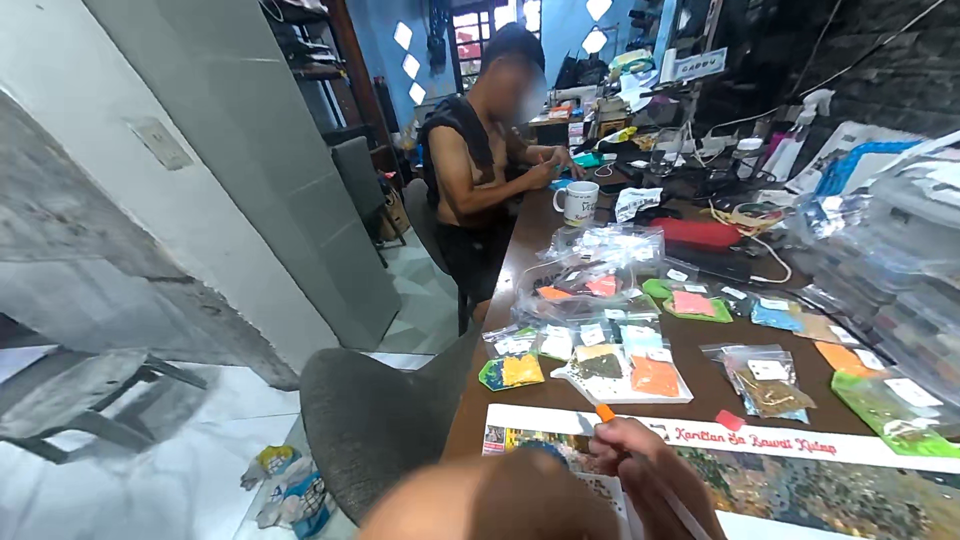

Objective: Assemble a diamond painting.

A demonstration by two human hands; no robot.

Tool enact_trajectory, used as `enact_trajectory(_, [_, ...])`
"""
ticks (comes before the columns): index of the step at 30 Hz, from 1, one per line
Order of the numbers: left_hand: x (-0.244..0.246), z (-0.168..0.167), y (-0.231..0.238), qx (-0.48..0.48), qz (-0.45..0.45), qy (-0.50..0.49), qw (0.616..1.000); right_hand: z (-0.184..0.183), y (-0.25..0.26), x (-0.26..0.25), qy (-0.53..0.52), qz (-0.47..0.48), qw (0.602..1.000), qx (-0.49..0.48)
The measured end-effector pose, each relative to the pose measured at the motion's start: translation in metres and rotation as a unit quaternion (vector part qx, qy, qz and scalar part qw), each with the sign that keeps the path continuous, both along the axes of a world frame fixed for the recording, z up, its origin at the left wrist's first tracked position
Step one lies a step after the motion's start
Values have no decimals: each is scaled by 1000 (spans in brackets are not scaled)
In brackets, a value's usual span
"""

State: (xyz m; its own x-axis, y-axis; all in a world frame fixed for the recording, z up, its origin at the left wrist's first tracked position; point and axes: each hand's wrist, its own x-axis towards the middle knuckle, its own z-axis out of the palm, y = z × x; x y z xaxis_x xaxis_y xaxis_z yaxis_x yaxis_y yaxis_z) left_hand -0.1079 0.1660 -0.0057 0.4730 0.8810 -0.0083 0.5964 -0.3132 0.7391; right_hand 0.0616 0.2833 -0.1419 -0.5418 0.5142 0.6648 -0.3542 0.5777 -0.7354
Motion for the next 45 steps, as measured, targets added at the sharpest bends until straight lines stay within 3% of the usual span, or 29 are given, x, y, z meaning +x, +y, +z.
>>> enact_trajectory(2, [-44, -6, 13, -129, 208, 30, 969, 3, -1, 1, -21, -27, 999, 5])
enact_trajectory(4, [-58, -28, 29, -198, 389, 102, 894, 5, -2, 2, -29, -34, 999, 9])
enact_trajectory(6, [-59, -53, 37, -213, 458, 156, 849, 2, 1, 1, -21, -18, 999, 20])
enact_trajectory(10, [-58, -80, 37, -172, 506, 132, 835, -2, 3, 1, -2, 8, 1000, 21])
enact_trajectory(20, [-66, -101, 25, -90, 509, 41, 855, -4, 7, 0, 2, 5, 1000, 25])
enact_trajectory(23, [-61, -107, 24, -43, 486, -110, 866, -5, 7, 0, -5, -2, 1000, 27])
enact_trajectory(25, [-58, -110, 25, -66, 455, -249, 852, -6, 7, 1, -12, -12, 999, 33])
enact_trajectory(29, [-54, -115, 28, -86, 394, -372, 836, -7, 7, 1, -8, 3, 999, 41])
enact_trajectory(45, [-54, -121, 25, -47, 345, -355, 868, -11, 7, -1, -19, 21, 999, 44])
